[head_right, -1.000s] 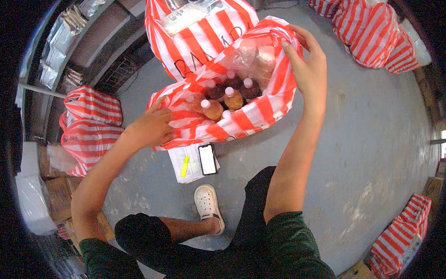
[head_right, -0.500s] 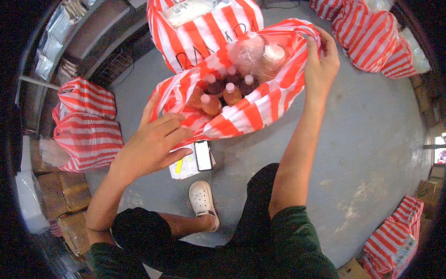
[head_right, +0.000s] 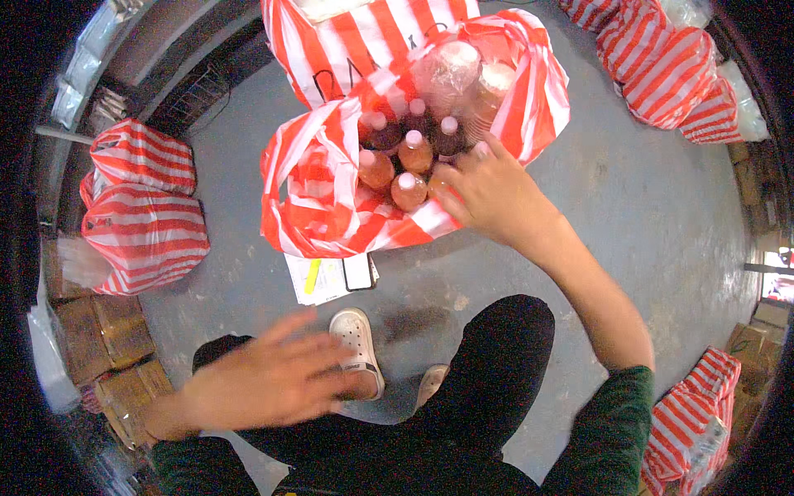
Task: The person organizes and packs items into red and white striped bags in a warehouse. They use a yellow highlighter to mark a checklist on a clipboard and a smartphone to verify details. The person handles plastic bottles and bubble-wrapped packages, placing them into the bags and occasionally moving the bags to different locations.
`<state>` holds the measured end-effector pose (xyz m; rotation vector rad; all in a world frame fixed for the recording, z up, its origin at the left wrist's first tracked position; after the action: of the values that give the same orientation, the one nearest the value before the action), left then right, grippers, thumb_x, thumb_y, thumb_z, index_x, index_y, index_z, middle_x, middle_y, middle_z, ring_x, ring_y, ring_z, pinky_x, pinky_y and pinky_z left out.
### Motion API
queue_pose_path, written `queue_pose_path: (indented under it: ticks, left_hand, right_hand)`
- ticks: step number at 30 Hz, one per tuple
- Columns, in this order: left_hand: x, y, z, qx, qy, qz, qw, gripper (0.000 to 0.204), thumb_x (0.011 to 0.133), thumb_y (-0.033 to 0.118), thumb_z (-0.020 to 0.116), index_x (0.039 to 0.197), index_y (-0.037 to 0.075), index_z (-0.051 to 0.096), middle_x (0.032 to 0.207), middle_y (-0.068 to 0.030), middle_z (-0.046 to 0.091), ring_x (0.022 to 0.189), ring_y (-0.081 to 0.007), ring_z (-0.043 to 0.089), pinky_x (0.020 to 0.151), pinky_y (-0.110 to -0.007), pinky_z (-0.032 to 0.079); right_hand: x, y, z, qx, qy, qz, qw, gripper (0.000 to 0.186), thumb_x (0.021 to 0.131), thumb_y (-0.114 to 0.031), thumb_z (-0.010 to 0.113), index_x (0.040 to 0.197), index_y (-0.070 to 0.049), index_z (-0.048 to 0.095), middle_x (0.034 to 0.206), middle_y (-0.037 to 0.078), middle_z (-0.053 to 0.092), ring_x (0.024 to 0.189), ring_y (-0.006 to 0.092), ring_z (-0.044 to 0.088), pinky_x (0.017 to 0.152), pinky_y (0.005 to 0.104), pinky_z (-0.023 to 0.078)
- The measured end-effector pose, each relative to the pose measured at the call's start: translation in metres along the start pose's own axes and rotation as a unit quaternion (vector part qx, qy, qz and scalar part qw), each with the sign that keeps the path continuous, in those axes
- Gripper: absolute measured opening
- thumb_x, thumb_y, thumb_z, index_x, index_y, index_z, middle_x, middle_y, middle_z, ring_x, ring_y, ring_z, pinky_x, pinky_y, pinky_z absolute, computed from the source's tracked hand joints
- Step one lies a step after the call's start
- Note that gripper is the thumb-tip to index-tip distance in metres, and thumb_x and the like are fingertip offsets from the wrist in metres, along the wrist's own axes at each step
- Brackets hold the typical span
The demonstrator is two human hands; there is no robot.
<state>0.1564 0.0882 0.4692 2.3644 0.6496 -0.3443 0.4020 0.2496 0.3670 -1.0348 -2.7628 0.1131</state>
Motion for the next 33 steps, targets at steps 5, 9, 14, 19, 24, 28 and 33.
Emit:
queue_pose_path:
  ticks: [5,9,14,19,24,28,33]
  left_hand:
    - [0.020,-0.018,0.056,-0.031,0.008,0.002,0.999,0.036,0.088,0.024,0.059,0.119,0.006,0.062,0.113,-0.0103,0.062,0.106,-0.0250,0.061,0.103,-0.043,0.040]
    - [0.047,-0.043,0.068,0.002,0.002,-0.036,0.999,0.036,0.090,0.027,0.060,0.121,0.009,0.059,0.107,-0.0080,0.063,0.100,-0.0254,0.063,0.091,-0.040,0.047]
    - [0.053,-0.035,0.057,-0.094,-0.073,-0.063,0.991,0.036,0.090,0.030,0.063,0.120,0.010,0.059,0.103,-0.0094,0.062,0.099,-0.0271,0.064,0.088,-0.042,0.049]
    - [0.063,-0.018,0.073,-0.133,-0.040,-0.062,0.988,0.040,0.091,0.032,0.062,0.122,0.007,0.058,0.106,-0.0123,0.062,0.102,-0.0299,0.064,0.086,-0.043,0.050]
    - [0.051,-0.024,0.089,-0.301,0.031,-0.195,0.933,0.031,0.091,0.029,0.060,0.112,0.008,0.063,0.103,-0.0143,0.066,0.102,-0.0345,0.065,0.085,-0.046,0.051]
    - [0.013,-0.004,0.123,-0.415,0.268,-0.287,0.821,0.023,0.089,0.021,0.059,0.106,0.007,0.067,0.095,-0.0167,0.061,0.090,-0.0390,0.062,0.080,-0.047,0.051]
    - [-0.040,0.031,0.065,-0.408,0.288,-0.322,0.805,0.019,0.088,0.010,0.063,0.107,0.005,0.066,0.104,-0.0192,0.066,0.097,-0.0367,0.065,0.083,-0.044,0.053]
  right_hand:
    - [-0.041,-0.018,-0.010,0.009,-0.316,0.068,0.946,0.051,0.094,-0.051,0.051,0.101,-0.004,0.070,0.082,0.018,0.067,0.101,0.0332,0.065,0.117,0.0544,0.024]
    - [-0.053,-0.016,-0.055,-0.005,-0.254,0.113,0.961,0.053,0.093,-0.052,0.053,0.101,-0.003,0.071,0.088,0.019,0.067,0.103,0.0330,0.064,0.118,0.0528,0.024]
    - [-0.005,0.003,-0.081,0.019,-0.149,0.084,0.985,0.036,0.086,-0.037,0.066,0.104,-0.005,0.070,0.103,0.015,0.065,0.102,0.0324,0.061,0.108,0.0506,0.036]
    - [0.069,0.029,-0.122,0.068,0.088,0.137,0.984,0.045,0.070,-0.016,0.078,0.111,-0.005,0.061,0.101,0.013,0.062,0.094,0.0338,0.059,0.083,0.0461,0.047]
    - [0.117,-0.094,-0.121,0.340,0.049,0.146,0.928,0.050,0.075,-0.023,0.077,0.119,-0.006,0.059,0.124,0.016,0.059,0.118,0.0361,0.053,0.095,0.0494,0.044]
    - [0.086,-0.219,-0.166,0.457,-0.179,0.009,0.871,0.043,0.085,-0.024,0.069,0.123,-0.006,0.057,0.124,0.016,0.058,0.118,0.0371,0.054,0.096,0.0485,0.045]
    - [0.040,-0.256,-0.276,0.538,-0.261,0.132,0.791,0.040,0.090,-0.023,0.070,0.123,-0.005,0.056,0.125,0.016,0.056,0.118,0.0351,0.055,0.099,0.0447,0.045]
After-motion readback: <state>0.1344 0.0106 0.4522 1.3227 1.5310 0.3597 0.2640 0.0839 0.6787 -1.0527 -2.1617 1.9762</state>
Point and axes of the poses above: each hand's wrist, its own x-axis towards the middle knuckle, its own z-axis out of the palm, y = z × x, the point moved 3 cm from there along x, towards the middle knuckle
